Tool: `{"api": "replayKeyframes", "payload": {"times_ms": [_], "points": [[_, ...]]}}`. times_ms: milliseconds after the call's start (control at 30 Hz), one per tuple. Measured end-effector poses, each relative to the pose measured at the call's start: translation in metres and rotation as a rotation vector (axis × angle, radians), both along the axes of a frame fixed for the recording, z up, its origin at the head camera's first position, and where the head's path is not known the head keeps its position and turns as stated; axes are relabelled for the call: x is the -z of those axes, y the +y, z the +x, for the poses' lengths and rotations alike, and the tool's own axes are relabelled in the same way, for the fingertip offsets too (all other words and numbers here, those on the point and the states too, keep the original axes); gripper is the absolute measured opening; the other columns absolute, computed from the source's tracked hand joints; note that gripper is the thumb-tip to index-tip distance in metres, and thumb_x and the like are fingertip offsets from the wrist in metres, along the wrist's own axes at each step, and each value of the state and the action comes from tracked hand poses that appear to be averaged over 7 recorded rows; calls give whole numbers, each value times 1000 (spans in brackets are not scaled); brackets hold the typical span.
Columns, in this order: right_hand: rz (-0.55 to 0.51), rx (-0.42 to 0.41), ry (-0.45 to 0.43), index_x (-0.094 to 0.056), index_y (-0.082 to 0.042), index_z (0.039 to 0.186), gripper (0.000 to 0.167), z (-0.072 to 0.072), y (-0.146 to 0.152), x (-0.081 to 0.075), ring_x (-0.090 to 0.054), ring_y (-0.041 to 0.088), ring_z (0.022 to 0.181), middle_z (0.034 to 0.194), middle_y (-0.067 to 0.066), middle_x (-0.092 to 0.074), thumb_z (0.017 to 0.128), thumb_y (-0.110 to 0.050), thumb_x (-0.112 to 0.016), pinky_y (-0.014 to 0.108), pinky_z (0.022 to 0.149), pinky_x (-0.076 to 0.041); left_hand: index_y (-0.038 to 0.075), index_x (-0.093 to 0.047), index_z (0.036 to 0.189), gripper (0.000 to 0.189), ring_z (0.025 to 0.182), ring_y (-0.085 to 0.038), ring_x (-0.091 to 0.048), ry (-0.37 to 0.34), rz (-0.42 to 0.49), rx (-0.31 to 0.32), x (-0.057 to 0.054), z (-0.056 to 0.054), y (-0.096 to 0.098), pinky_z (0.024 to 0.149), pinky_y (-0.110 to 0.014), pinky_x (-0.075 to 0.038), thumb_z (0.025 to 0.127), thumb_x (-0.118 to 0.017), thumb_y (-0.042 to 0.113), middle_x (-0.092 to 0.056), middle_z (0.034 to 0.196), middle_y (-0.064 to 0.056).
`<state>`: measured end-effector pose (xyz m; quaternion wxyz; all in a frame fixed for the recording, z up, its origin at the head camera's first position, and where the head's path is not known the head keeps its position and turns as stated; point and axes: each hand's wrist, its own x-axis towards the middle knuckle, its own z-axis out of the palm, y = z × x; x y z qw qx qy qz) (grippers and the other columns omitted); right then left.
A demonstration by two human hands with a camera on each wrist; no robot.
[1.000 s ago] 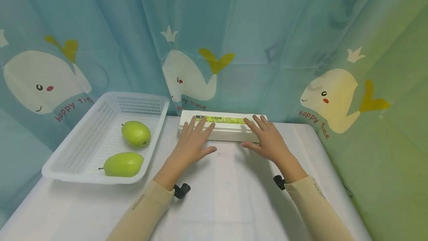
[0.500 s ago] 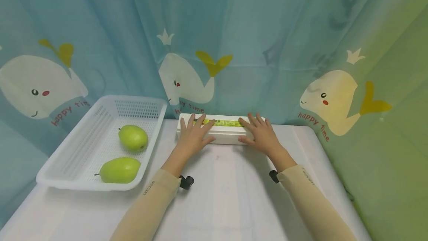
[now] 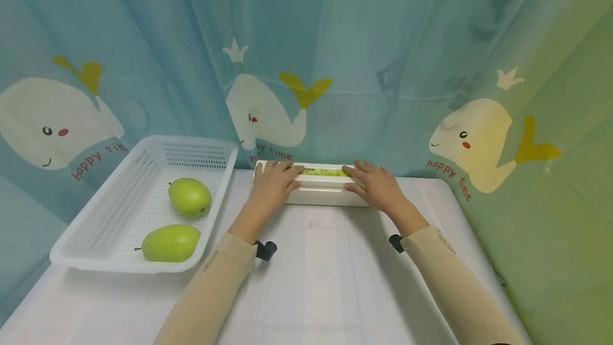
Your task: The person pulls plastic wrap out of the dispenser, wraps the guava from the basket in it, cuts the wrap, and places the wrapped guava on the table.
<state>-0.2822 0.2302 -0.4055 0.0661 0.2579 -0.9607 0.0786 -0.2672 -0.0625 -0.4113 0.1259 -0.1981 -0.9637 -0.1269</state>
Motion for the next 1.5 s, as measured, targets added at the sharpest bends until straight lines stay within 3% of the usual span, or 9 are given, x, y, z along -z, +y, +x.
{"api": "replayKeyframes", "payload": {"times_ms": [133, 300, 533, 633, 767, 967, 1200, 1333, 1500], "points": [[-34, -18, 6, -56, -18, 142, 52, -5, 1, -9, -54, 41, 128, 145, 18, -53, 100, -47, -55, 61, 102, -43, 30, -60, 137, 39, 128, -38, -52, 1, 20, -3, -8, -4, -1, 106, -70, -32, 100, -56, 40, -59, 140, -4], [-90, -32, 51, -57, -14, 141, 52, -9, 2, -16, -55, 38, 127, 140, 15, -58, 99, -45, -58, 57, 101, -45, 27, -59, 138, 40, 125, -40, -55, 1, 28, -6, -15, -10, -2, 108, -70, -29, 102, -53, 41, -62, 138, -7], [-238, -66, 322, -68, -10, 122, 32, -10, 2, -13, -57, 38, 110, 120, 15, -65, 93, -22, -70, 53, 92, -48, 25, -63, 134, 36, 119, -38, -59, 56, 91, -9, -23, -16, -3, 110, -65, -31, 100, -58, 36, -67, 129, -6], [-282, -96, 435, -72, -10, 112, 23, -13, 2, -9, -58, 36, 94, 105, 13, -66, 89, -10, -72, 49, 81, -49, 21, -67, 123, 29, 113, -37, -61, 122, 175, -3, -26, -18, -4, 106, -58, -38, 96, -65, 29, -70, 121, -7], [-328, -131, 502, -72, -9, 108, 24, -20, 1, -7, -59, 34, 88, 99, 12, -67, 87, 2, -71, 47, 76, -49, 15, -67, 106, 14, 110, -35, -58, 239, 278, -5, -26, -22, -3, 98, -49, -43, 92, -70, 19, -68, 113, -8], [-377, -137, 499, -71, -6, 99, 21, -35, 2, -13, -61, 34, 90, 98, 11, -70, 87, 10, -68, 47, 78, -51, 14, -72, 102, 12, 117, -34, -50, 308, 336, -69, -27, -24, -6, 99, -50, -43, 91, -72, 9, -64, 114, -6], [-373, -83, 414, -73, -3, 107, 27, -52, 6, -23, -65, 34, 96, 108, 14, -67, 91, 12, -57, 47, 75, -54, 14, -68, 127, 37, 132, -37, -44, 244, 271, -70, -27, -30, -14, 112, -55, -31, 92, -69, 3, -58, 136, -13], [-341, -43, 350, -72, -3, 116, 32, -58, 9, -24, -65, 34, 101, 115, 15, -66, 92, 9, -55, 47, 76, -54, 11, -68, 126, 34, 141, -40, -36, 197, 237, -89, -22, -33, -17, 116, -61, -23, 93, -65, 2, -50, 145, -15], [-292, -34, 320, -69, -2, 122, 39, -65, 11, -20, -61, 38, 114, 123, 17, -66, 89, 10, -52, 51, 91, -51, 9, -71, 120, 31, 136, -42, -40, 158, 246, -90, -13, -31, -21, 114, -55, -31, 91, -65, 0, -49, 145, -17]]}}
